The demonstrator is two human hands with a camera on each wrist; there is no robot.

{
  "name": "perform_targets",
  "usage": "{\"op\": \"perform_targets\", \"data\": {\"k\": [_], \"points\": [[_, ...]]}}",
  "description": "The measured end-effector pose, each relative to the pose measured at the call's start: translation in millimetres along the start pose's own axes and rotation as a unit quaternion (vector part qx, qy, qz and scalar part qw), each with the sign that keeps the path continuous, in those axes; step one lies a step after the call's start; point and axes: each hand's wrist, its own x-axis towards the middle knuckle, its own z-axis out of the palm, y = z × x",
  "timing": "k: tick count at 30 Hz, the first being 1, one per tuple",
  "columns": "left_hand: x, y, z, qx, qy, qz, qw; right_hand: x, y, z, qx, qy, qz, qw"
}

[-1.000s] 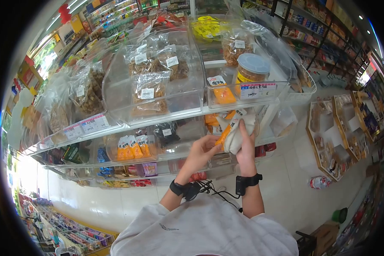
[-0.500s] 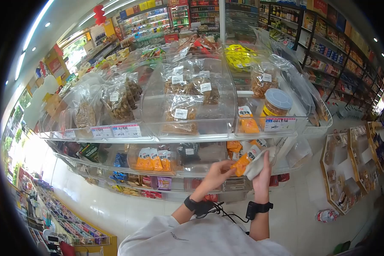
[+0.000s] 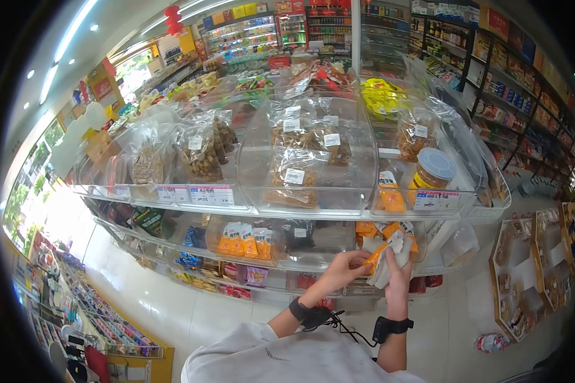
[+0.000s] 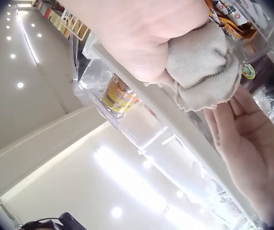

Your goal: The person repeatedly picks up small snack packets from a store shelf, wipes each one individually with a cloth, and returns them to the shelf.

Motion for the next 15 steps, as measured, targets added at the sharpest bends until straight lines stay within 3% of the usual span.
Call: {"op": "perform_targets", "data": {"k": [4, 5, 7, 9, 12, 15], "points": [[1.3, 8.5, -12.5, 0.093, 0.092, 0.018, 0.991, -2.1, -10.8, -9.1, -0.136, -0.04, -0.016, 0.99], [0.6, 10.9, -13.2, 0.079, 0.094, 0.05, 0.991, -9.9, -17.4, -4.6, -0.175, -0.066, -0.009, 0.982], [-1.4, 16.5, -11.5, 0.009, 0.071, 0.008, 0.997, -16.2, -8.6, -5.6, -0.258, -0.109, -0.012, 0.96], [-0.7, 12.3, -14.6, -0.011, 0.044, -0.02, 0.999, -19.8, -4.6, 0.0, -0.259, -0.128, 0.012, 0.957], [-0.6, 5.1, -14.2, -0.016, 0.087, 0.034, 0.995, -24.0, -0.2, 5.3, -0.236, -0.133, 0.032, 0.962], [3.3, -1.3, -28.7, -0.047, 0.199, 0.079, 0.976, -28.9, 2.0, 5.0, -0.227, -0.137, 0.059, 0.963]]}}
